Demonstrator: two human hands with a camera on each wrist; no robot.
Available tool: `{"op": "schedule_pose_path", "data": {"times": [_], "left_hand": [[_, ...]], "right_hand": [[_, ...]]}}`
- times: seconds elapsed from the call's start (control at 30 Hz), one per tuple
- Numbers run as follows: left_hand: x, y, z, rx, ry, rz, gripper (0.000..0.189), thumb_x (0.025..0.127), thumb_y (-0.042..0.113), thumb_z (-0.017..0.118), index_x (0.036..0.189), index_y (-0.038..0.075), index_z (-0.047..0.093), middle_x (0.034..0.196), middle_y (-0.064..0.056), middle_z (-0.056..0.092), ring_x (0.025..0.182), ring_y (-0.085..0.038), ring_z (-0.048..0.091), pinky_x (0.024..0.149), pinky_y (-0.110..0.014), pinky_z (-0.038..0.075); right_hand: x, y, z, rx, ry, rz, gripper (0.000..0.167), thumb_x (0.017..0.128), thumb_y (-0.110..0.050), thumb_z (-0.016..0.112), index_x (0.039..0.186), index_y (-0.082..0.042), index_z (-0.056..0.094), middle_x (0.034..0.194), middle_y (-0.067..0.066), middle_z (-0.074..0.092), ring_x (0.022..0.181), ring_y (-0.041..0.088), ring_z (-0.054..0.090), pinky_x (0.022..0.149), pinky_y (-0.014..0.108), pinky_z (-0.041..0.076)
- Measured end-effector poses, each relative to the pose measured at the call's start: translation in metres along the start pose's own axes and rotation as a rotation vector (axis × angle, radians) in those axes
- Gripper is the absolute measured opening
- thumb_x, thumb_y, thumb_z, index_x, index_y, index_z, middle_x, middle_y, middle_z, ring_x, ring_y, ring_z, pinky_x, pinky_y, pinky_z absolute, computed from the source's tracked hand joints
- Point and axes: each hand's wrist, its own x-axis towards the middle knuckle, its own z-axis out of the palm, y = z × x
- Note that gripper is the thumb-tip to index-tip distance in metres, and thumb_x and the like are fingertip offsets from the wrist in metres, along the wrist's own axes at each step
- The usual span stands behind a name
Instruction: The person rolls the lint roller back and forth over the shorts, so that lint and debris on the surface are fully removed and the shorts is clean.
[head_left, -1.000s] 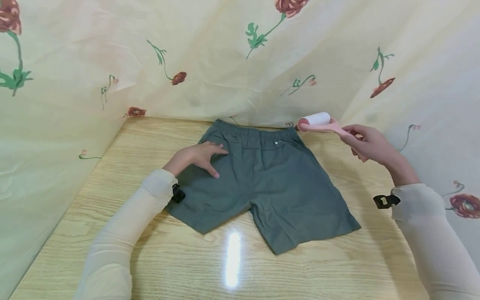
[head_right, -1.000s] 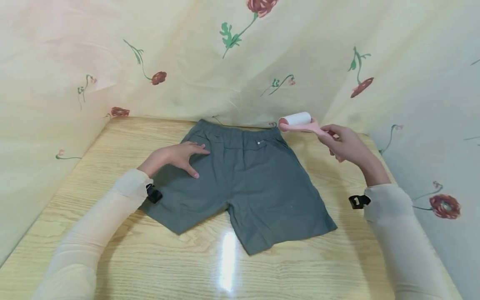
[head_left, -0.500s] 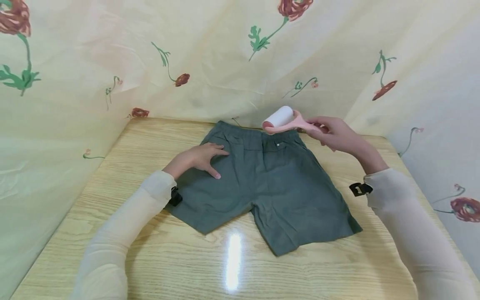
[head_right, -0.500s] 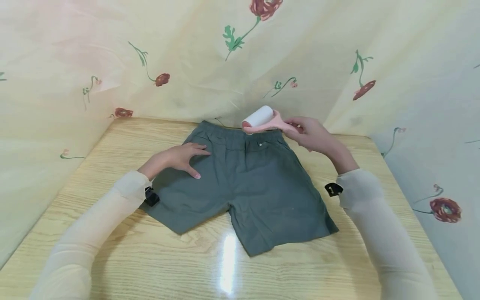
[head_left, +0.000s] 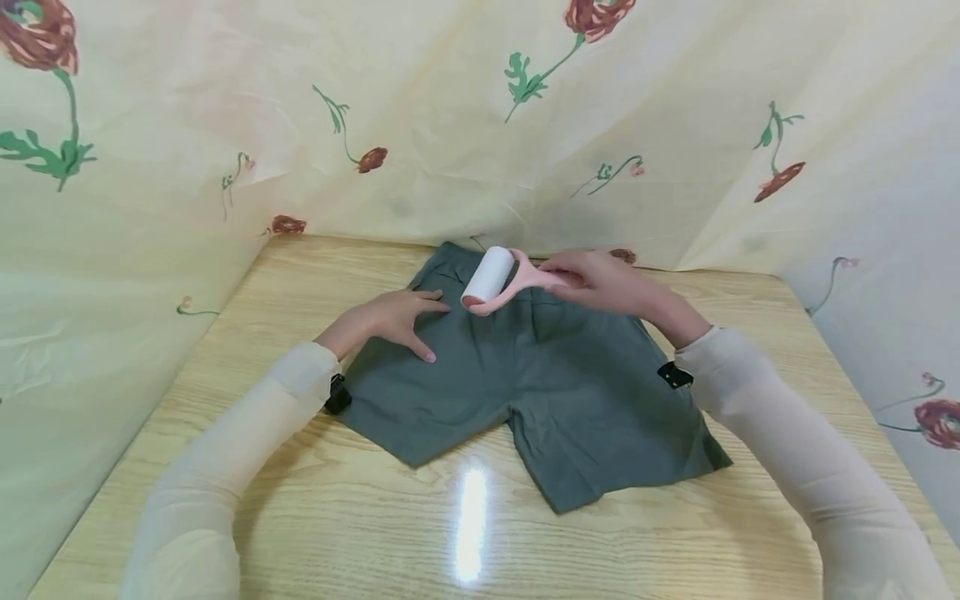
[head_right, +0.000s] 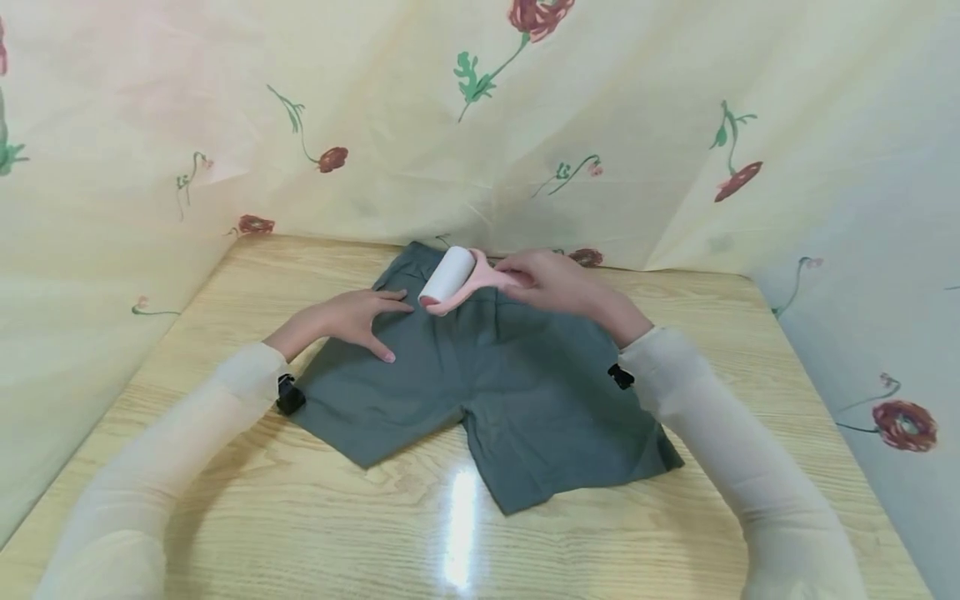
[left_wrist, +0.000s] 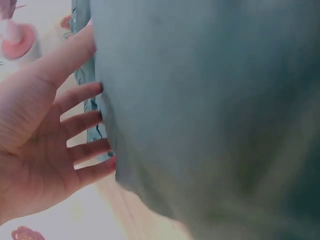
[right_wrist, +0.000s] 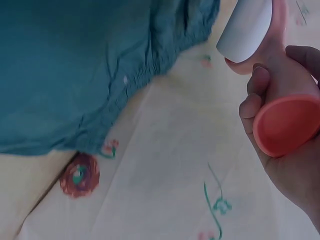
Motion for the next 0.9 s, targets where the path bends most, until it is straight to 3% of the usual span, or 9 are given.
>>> {"op": "schedule_pose_path", "data": {"times": [0.2,0.47,0.57,0.7,0.9], "left_hand": [[-0.002,0.0,-0.006,-0.01,-0.059,-0.006,0.103,0.078,0.052,0.086,0.161,0.018,0.034,0.171,-0.014,0.017,0.155,-0.04,0.022,0.121,-0.056,0.032],[-0.003,0.003,-0.008,0.021,-0.077,-0.028,0.104,0.078,0.054,0.085,0.161,0.019,0.033,0.171,-0.012,0.016,0.157,-0.036,0.02,0.122,-0.055,0.031],[-0.002,0.002,-0.007,0.043,-0.055,-0.012,0.103,0.078,0.054,0.085,0.16,0.018,0.036,0.17,-0.014,0.019,0.156,-0.037,0.021,0.121,-0.055,0.031],[-0.001,-0.001,-0.005,0.061,-0.015,0.022,0.101,0.076,0.055,0.086,0.158,0.016,0.041,0.168,-0.016,0.025,0.155,-0.039,0.025,0.12,-0.056,0.032],[0.001,-0.007,-0.001,0.034,0.032,0.075,0.099,0.074,0.054,0.088,0.153,0.011,0.048,0.159,-0.016,0.038,0.147,-0.037,0.035,0.118,-0.053,0.036]], "right_hand": [[0.008,-0.002,0.024,-0.037,-0.094,-0.037,0.035,0.099,-0.017,0.067,0.131,-0.003,0.067,0.108,0.01,0.07,0.082,0.02,0.057,0.074,0.036,0.047],[0.008,0.002,0.04,-0.038,-0.163,-0.031,0.043,0.102,-0.018,0.063,0.142,-0.004,0.059,0.123,0.013,0.068,0.089,0.02,0.06,0.077,0.039,0.048],[0.007,0.003,0.04,-0.024,-0.176,-0.027,0.046,0.101,-0.016,0.064,0.145,-0.004,0.057,0.106,0.012,0.068,0.077,0.019,0.054,0.069,0.036,0.044],[0.007,0.004,0.04,-0.032,-0.194,-0.02,0.048,0.101,-0.015,0.064,0.147,-0.004,0.054,0.08,0.006,0.054,0.064,0.017,0.043,0.061,0.031,0.037],[0.004,0.008,0.041,-0.035,-0.198,0.023,0.05,0.1,-0.018,0.065,0.148,-0.008,0.054,0.074,0.004,0.049,0.064,0.016,0.042,0.061,0.03,0.038]]}}
